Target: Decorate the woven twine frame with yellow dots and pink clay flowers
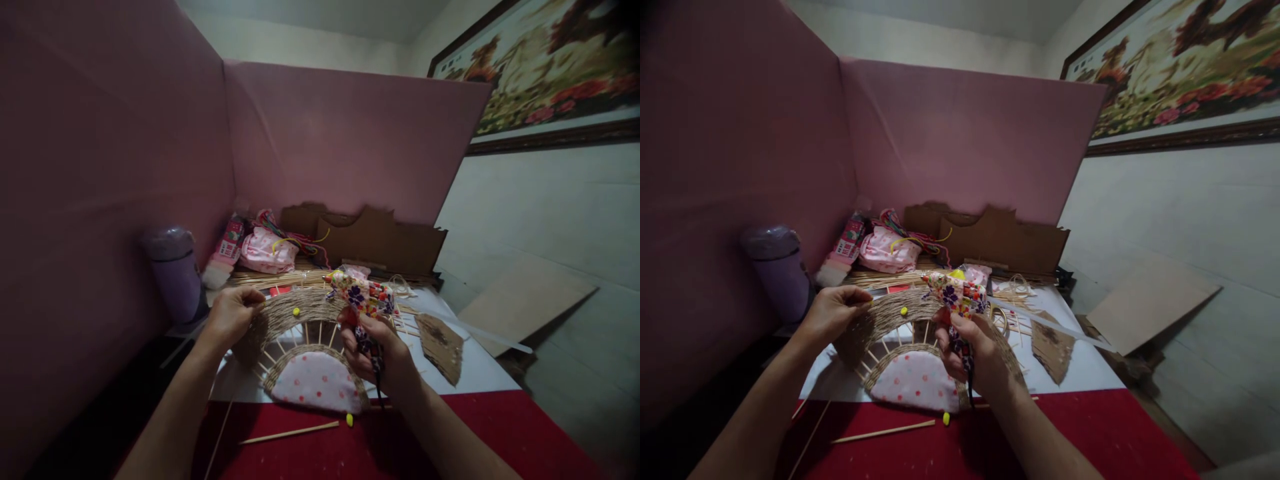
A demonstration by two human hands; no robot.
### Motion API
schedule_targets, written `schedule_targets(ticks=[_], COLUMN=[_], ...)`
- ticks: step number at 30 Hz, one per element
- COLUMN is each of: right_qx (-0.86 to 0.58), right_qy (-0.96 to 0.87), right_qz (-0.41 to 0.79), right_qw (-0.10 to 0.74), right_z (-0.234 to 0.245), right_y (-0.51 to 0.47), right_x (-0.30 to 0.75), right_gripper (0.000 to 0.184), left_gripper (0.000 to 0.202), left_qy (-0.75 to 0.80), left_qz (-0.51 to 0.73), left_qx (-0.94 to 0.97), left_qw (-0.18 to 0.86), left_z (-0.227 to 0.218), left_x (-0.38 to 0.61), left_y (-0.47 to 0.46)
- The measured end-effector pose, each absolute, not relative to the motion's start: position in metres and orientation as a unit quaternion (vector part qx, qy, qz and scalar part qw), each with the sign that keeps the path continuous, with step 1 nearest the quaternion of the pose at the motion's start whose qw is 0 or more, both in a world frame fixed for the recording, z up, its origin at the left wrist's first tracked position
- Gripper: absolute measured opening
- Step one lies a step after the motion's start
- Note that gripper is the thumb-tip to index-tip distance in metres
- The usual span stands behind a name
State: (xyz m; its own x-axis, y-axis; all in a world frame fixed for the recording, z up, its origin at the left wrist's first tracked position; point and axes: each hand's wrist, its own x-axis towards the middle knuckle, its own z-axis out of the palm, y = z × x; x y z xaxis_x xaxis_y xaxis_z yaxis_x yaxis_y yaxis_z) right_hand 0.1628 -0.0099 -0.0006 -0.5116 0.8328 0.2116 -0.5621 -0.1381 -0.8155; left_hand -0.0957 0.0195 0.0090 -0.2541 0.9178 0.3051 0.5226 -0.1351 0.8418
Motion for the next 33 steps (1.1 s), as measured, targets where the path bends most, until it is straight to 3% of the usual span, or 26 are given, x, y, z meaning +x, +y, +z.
schedule_targets(ticks=[8, 15, 33], right_qx=[-0.164, -0.163, -0.175], right_qy=[-0.459, -0.466, -0.475], right_qz=[0.733, 0.726, 0.711], right_qw=[0.474, 0.478, 0.487], right_z=[0.0, -0.001, -0.002], right_y=[-0.01, -0.012, -0.011], right_x=[0.162, 0.163, 0.163], right_gripper=[0.025, 0.024, 0.025], left_gripper=[0.011, 0.013, 0.017], left_qy=[0.625, 0.659, 0.666], left_qz=[0.454, 0.457, 0.444], left_qx=[0.633, 0.58, 0.582], left_qw=[0.05, 0.143, 0.147], left_z=[0.001, -0.002, -0.004], left_x=[-0.101, -0.098, -0.099], left_y=[0.026, 0.028, 0.031])
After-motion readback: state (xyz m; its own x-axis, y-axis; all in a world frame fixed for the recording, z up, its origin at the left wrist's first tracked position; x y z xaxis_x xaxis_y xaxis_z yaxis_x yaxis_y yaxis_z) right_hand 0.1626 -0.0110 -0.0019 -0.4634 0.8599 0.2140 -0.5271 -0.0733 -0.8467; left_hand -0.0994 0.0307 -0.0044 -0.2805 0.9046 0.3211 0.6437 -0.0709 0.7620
